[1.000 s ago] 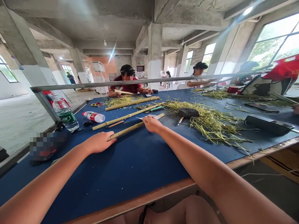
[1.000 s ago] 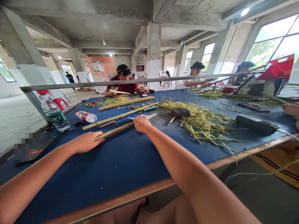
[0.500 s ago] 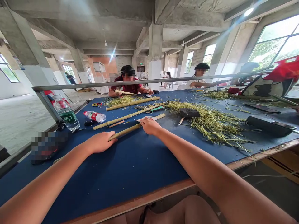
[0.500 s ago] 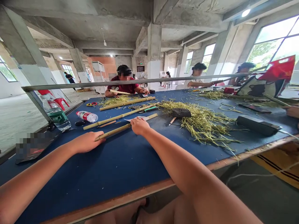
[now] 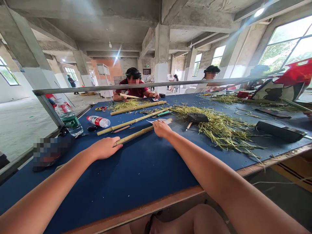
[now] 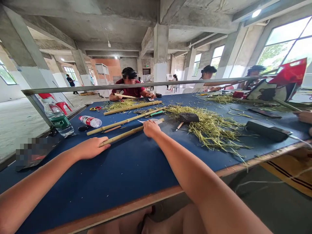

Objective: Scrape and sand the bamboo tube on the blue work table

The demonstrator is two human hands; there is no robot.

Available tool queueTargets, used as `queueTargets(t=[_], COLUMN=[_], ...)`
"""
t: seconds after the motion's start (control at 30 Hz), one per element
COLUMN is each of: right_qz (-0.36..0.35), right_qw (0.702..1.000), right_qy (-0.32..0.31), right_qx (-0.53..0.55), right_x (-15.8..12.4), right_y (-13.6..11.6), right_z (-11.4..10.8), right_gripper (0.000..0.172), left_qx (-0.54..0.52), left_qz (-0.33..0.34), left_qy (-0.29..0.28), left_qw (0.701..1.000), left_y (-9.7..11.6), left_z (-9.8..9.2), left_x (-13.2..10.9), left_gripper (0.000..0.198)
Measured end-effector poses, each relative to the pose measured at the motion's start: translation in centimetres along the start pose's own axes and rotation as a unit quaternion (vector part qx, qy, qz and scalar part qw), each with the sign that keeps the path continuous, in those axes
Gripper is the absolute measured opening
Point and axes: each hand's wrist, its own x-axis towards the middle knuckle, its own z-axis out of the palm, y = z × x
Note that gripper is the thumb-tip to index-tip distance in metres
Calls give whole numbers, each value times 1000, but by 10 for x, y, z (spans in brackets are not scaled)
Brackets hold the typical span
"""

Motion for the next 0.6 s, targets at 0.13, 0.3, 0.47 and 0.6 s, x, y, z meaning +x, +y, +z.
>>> queueTargets(t=[0.13,0.3,0.47,0.6], right_qz=[-3,-107,-99,-51], right_qw=[1000,994,995,999], right_qy=[13,16,18,14], right_qx=[5,30,14,-2], right_x=[-4,-13,-5,1], right_y=[-8,-45,-26,-2], right_z=[3,12,6,1], right_gripper=[48,50,47,47], left_qx=[1,-4,-6,0], left_qz=[5,7,4,0], left_qy=[3,4,8,6], left_qw=[1000,1000,1000,1000], left_y=[1,1,-1,-2], left_z=[-1,0,2,2], left_x=[-1,0,1,1], left_gripper=[47,41,44,48])
